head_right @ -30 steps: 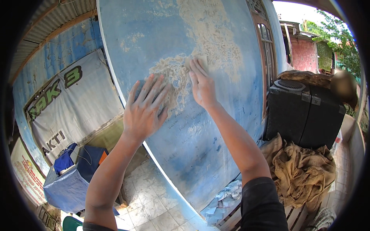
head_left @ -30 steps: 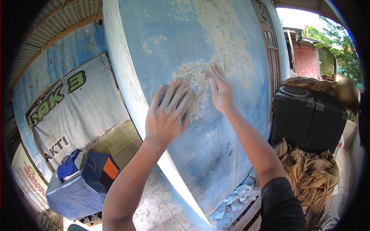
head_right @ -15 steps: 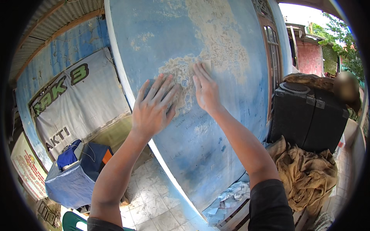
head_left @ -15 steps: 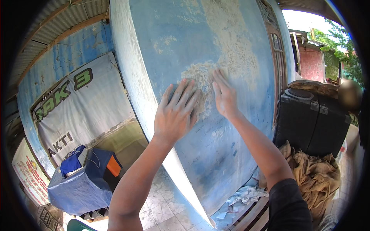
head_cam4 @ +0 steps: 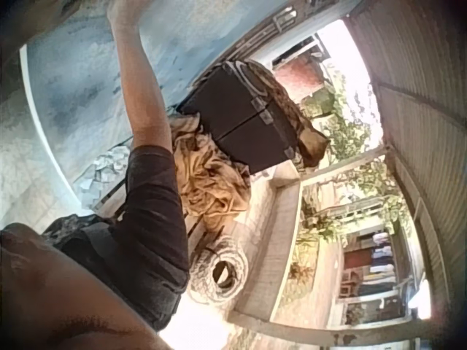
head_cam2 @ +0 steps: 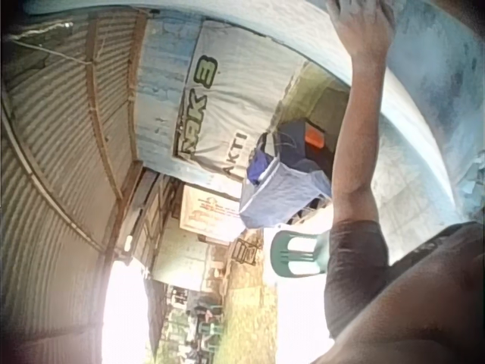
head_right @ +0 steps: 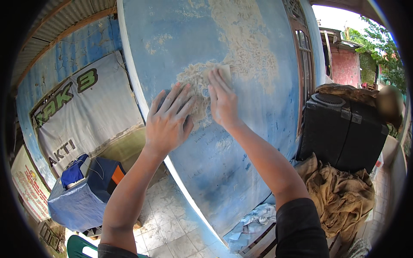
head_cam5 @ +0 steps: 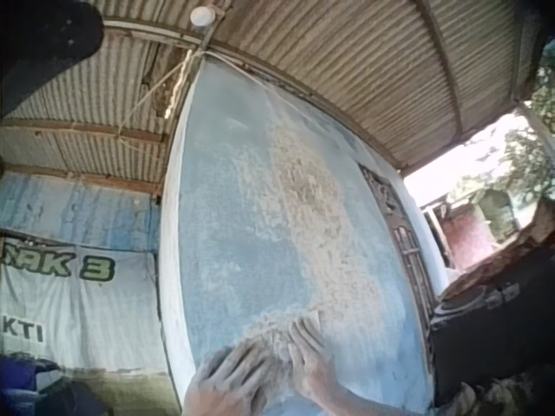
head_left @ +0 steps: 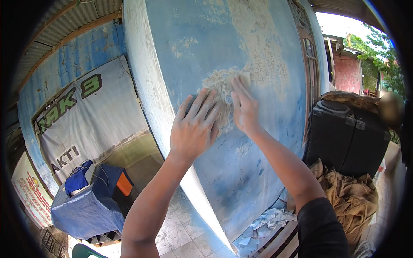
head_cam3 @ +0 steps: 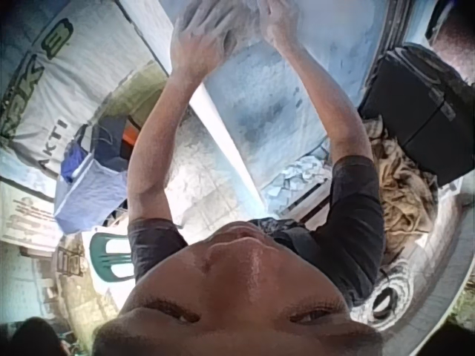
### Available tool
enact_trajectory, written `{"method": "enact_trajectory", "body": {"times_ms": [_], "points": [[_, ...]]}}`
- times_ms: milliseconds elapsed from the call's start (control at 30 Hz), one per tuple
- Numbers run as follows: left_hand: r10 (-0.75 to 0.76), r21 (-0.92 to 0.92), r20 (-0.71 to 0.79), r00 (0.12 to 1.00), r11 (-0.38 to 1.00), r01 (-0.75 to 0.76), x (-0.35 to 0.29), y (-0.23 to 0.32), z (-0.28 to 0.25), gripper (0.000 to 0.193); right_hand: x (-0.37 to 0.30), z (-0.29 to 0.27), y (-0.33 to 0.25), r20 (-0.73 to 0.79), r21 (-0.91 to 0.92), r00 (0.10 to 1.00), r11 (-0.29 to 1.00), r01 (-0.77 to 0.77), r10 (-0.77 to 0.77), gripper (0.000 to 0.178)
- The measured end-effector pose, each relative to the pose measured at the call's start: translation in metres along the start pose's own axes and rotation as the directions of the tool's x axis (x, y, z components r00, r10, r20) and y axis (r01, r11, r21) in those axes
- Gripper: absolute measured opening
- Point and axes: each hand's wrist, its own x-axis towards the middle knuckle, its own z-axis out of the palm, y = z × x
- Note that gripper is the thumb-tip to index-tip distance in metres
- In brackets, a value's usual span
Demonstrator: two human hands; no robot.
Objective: The person sands a blue-painted concrete wall with a piece of sandpaper.
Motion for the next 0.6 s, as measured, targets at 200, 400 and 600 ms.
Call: {"method": "enact_trajectory", "body": {"times_ms": [200,400,600], "points": [[0.025,0.004,-0.031,0.999,1.000,-0.025,0.011,0.005,0.005,0.056,0.028,-0.044,0.066,0.062,-0.148,0.994,0.986,-0.083,0.093,0.044],[0.002,-0.013,-0.016,1.000,1.000,-0.002,0.006,0.004,0.002,0.053,0.010,-0.034,0.032,0.216,-0.118,0.976,0.991,0.063,-0.036,0.045],[0.014,-0.015,-0.029,0.999,1.000,-0.014,0.007,0.003,0.000,0.048,-0.006,-0.032,0.040,0.378,0.108,0.858,0.937,0.333,-0.348,0.049]]}}
